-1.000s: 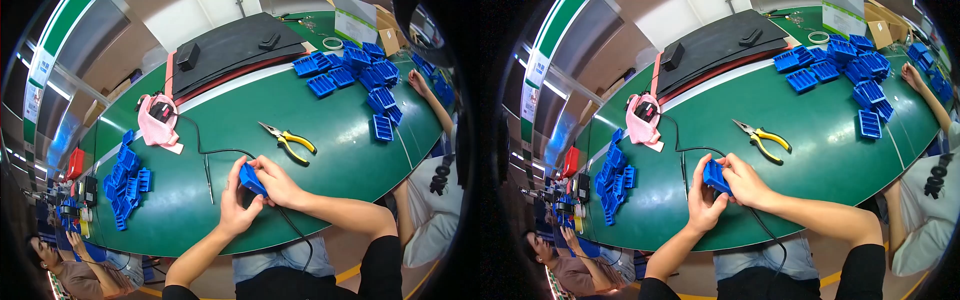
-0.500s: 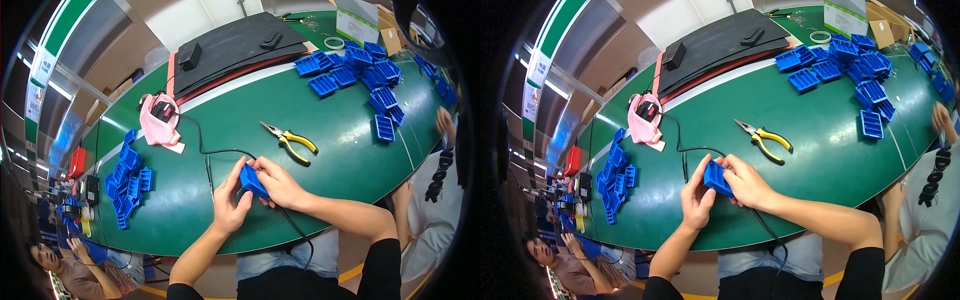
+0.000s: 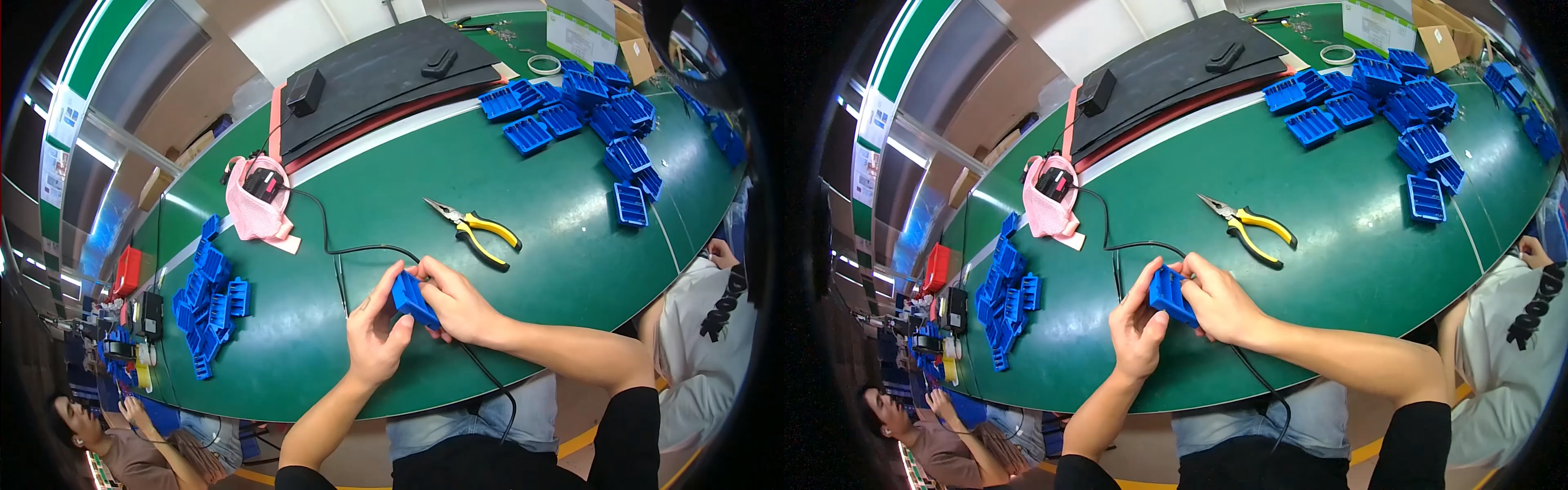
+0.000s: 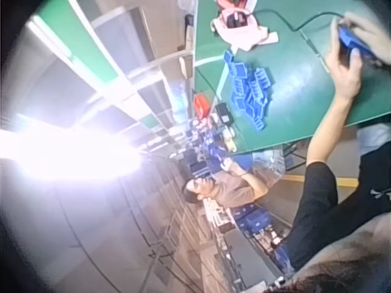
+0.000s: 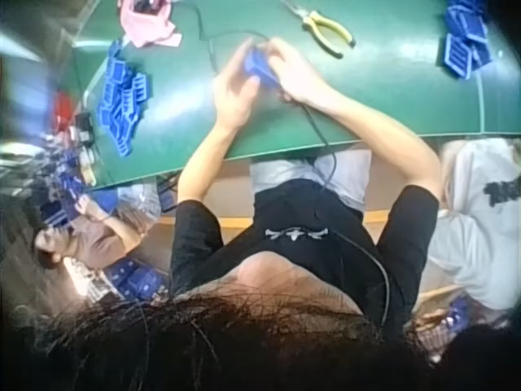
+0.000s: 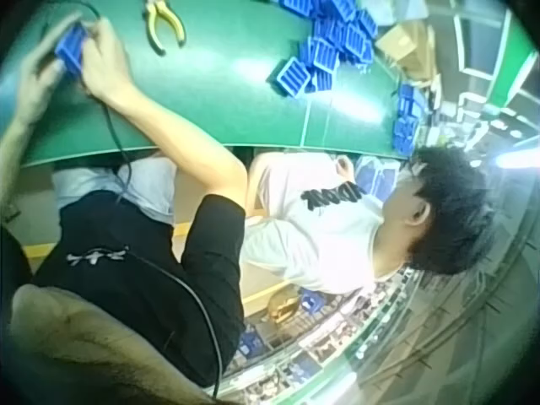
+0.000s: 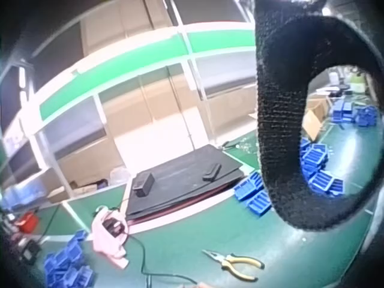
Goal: Assembling electronic components into blue plastic battery holders at a factory workbench.
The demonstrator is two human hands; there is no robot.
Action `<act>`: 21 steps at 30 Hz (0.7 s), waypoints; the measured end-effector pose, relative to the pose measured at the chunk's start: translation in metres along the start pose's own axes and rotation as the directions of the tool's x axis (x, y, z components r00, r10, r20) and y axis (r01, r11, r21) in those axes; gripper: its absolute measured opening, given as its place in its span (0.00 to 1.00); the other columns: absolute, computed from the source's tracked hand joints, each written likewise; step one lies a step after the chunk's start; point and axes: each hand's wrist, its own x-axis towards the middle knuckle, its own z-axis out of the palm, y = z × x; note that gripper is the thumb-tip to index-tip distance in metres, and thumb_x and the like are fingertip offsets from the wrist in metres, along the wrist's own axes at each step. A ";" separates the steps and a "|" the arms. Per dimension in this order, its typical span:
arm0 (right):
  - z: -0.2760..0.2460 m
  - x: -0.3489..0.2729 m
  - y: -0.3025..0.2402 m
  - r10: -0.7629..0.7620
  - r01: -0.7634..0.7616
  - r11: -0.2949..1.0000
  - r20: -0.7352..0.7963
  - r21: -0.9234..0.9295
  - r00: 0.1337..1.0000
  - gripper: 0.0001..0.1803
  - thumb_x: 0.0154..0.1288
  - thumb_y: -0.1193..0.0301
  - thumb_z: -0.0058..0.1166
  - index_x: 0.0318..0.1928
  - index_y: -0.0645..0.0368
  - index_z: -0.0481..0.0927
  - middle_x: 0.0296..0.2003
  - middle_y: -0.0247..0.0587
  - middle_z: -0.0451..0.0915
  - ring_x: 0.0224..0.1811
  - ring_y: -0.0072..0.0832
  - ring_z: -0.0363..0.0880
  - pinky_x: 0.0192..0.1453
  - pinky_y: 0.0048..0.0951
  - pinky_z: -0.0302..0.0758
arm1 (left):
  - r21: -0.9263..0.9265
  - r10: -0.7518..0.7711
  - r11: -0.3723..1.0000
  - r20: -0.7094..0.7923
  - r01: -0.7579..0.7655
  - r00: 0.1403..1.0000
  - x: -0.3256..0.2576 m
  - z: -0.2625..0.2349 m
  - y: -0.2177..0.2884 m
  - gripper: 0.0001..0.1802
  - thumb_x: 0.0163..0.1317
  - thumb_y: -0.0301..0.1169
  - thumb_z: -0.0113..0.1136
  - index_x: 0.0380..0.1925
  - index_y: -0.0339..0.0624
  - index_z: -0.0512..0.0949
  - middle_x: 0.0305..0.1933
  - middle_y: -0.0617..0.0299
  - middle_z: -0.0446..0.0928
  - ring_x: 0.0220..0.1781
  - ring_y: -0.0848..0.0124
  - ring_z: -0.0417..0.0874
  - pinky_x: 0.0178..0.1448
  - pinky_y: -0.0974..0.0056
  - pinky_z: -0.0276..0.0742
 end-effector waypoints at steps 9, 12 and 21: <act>0.001 0.003 0.005 -0.017 0.017 1.000 -0.046 -0.002 0.999 0.13 0.71 0.70 0.37 0.50 0.62 0.69 0.22 0.41 0.74 0.13 0.23 0.71 0.15 0.28 0.66 | -0.007 -0.010 1.000 -0.013 0.010 1.000 0.000 0.002 -0.001 0.35 0.62 0.29 0.60 0.67 0.28 0.63 0.57 0.51 0.72 0.57 0.67 0.76 0.62 0.62 0.73; 0.008 0.003 0.009 0.001 0.004 0.997 -0.062 0.082 0.998 0.13 0.72 0.69 0.38 0.52 0.59 0.68 0.30 0.39 0.74 0.16 0.22 0.70 0.15 0.25 0.68 | -0.086 -0.006 0.996 0.061 0.011 0.998 0.002 -0.007 -0.001 0.36 0.62 0.29 0.59 0.68 0.30 0.61 0.61 0.50 0.71 0.58 0.66 0.76 0.63 0.61 0.72; -0.003 0.002 -0.005 -0.288 0.302 0.934 0.102 -0.192 0.952 0.15 0.70 0.75 0.44 0.56 0.62 0.66 0.43 0.42 0.73 0.29 0.22 0.79 0.23 0.21 0.75 | 0.340 0.093 0.934 0.056 -0.107 0.994 -0.009 -0.055 0.029 0.32 0.50 0.27 0.74 0.55 0.38 0.72 0.61 0.52 0.75 0.61 0.64 0.77 0.67 0.59 0.70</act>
